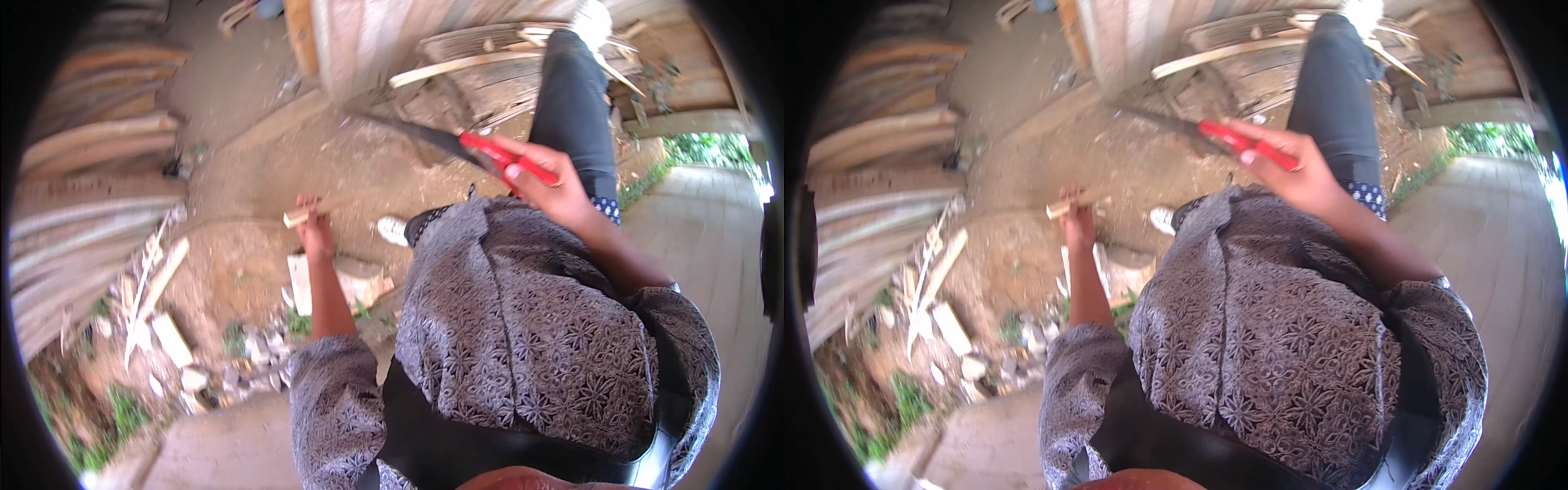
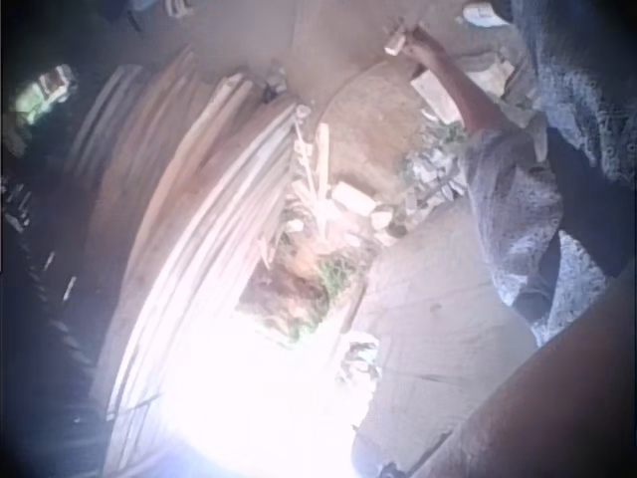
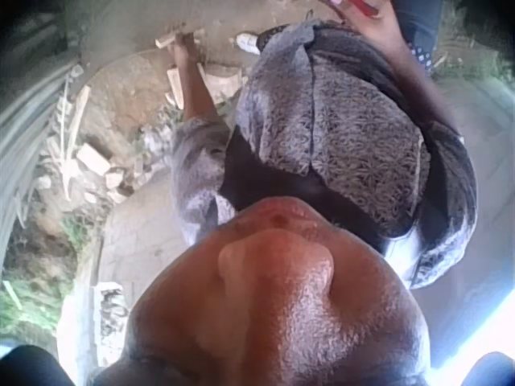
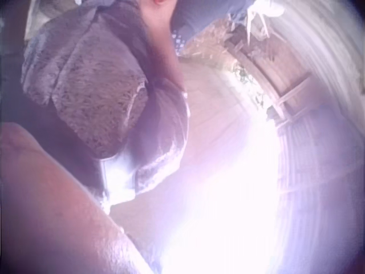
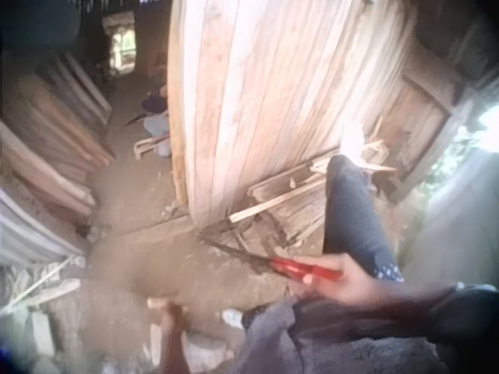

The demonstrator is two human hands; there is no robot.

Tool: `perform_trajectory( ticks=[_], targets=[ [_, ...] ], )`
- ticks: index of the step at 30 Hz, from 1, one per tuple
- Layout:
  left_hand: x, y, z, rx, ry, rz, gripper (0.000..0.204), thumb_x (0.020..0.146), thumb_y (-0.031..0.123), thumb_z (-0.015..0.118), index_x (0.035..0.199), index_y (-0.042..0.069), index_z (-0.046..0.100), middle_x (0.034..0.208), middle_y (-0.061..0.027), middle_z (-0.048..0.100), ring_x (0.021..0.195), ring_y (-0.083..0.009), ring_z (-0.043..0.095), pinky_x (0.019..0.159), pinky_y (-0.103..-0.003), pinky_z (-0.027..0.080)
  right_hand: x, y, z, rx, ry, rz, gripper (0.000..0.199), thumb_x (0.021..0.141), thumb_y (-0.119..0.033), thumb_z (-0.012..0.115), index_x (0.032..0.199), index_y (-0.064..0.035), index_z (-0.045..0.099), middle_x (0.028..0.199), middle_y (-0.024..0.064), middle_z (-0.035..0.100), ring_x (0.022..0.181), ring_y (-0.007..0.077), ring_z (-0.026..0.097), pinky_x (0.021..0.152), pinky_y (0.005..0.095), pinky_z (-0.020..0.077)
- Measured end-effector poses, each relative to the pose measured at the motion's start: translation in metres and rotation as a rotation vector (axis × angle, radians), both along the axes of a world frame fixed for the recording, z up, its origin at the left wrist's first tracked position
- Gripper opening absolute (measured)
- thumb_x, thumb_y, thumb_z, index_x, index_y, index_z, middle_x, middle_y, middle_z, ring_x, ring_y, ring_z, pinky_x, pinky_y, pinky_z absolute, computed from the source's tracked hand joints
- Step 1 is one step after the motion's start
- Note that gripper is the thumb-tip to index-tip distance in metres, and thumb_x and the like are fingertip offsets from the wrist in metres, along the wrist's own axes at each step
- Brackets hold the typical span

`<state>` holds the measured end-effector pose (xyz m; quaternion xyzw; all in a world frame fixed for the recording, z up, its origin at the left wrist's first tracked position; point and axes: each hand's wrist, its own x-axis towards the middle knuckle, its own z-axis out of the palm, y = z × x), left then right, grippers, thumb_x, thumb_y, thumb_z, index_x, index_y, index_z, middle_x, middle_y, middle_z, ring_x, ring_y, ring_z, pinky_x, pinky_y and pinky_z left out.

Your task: The person selects a thin wooden strip from a stack and uses a red-handled knife to shave and smooth its surface. They hold the strip with their left hand and foot, repeatedly scraping the blade along the wood to remove thin layers.

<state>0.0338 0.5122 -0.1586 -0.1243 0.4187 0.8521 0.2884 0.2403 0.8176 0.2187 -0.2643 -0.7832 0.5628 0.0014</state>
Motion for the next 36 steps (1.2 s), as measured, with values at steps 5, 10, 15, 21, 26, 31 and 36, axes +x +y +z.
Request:
perform_trajectory(
  ticks=[5,10,15,21,26,31,36],
  targets=[
    [0.019,0.006,0.103,0.39,0.046,0.182,0.058,0.091,0.005,0.06,0.146,0.01,0.041,0.149,-0.0221,0.043,0.137,-0.0394,0.044,0.116,-0.053,0.037,-0.039,0.017,0.004,-0.056,-0.049,0.082,0.041,0.101,-0.019,0.06,0.141,-0.0096,0.057,0.086,-0.0015,0.066,0.06,0.0005,0.048,0.054,0.0172,0.0396],
    [0.034,0.009,0.181,0.644,0.085,0.13,0.063,0.079,0.001,0.06,0.14,0.013,0.051,0.148,-0.0213,0.045,0.137,-0.0409,0.044,0.116,-0.056,0.035,-0.063,0.018,-0.006,-0.078,-0.027,0.216,0.032,0.102,-0.016,0.058,0.133,-0.0092,0.063,0.084,0.0023,0.07,0.062,0.0017,0.052,0.055,0.0183,0.0411],
    [0.026,0.023,0.242,0.681,0.055,0.123,0.031,0.069,0.002,0.057,0.097,0.014,0.052,0.092,-0.0042,0.049,0.098,-0.0242,0.053,0.107,-0.052,0.04,-0.054,0.037,-0.037,-0.073,0.126,0.266,0.023,0.099,-0.01,0.062,0.12,-0.0053,0.069,0.101,0.007,0.073,0.07,0.0045,0.056,0.064,0.0196,0.0466],
    [-0.004,0.035,0.272,0.812,0.08,-0.081,0.023,0.07,-0.004,0.055,0.089,0.01,0.051,0.095,-0.0049,0.05,0.108,-0.0248,0.054,0.123,-0.053,0.023,-0.022,0.008,-0.04,-0.167,0.124,0.294,0.025,0.082,-0.007,0.081,0.105,-0.0026,0.074,0.101,0.0059,0.073,0.092,0.0108,0.065,0.081,0.026,0.05],
    [-0.012,0.102,0.303,0.911,0.056,-0.364,0.021,0.075,-0.003,0.053,0.09,0.011,0.05,0.101,-0.0054,0.05,0.122,-0.0288,0.051,0.125,-0.055,0.017,0.024,0.016,-0.032,-0.172,0.027,0.208,0.03,0.077,-0.009,0.086,0.103,-0.0011,0.073,0.093,0.0049,0.074,0.085,0.0107,0.066,0.077,0.0256,0.0505],
    [-0.005,0.153,0.31,0.868,0.086,-0.708,0.017,0.084,0.001,0.055,0.096,0.013,0.052,0.114,-0.0069,0.054,0.132,-0.0302,0.045,0.125,-0.054,0.021,0.069,0.005,0.001,-0.133,-0.004,0.052,0.018,0.087,-0.012,0.078,0.095,0.0023,0.072,0.082,0.006,0.071,0.075,0.0091,0.063,0.068,0.0257,0.0496],
    [-0.005,0.17,0.271,0.049,0.511,-0.953,0.042,0.095,0.023,0.063,0.133,0.01,0.049,0.125,-0.0117,0.054,0.129,-0.0287,0.047,0.111,-0.045,0.041,0.131,0.013,-0.004,-0.133,-0.038,-0.207,0.025,0.098,-0.022,0.066,0.085,-0.0002,0.071,0.073,0.0033,0.064,0.061,0.0072,0.056,0.052,0.0229,0.0436]
  ],
)
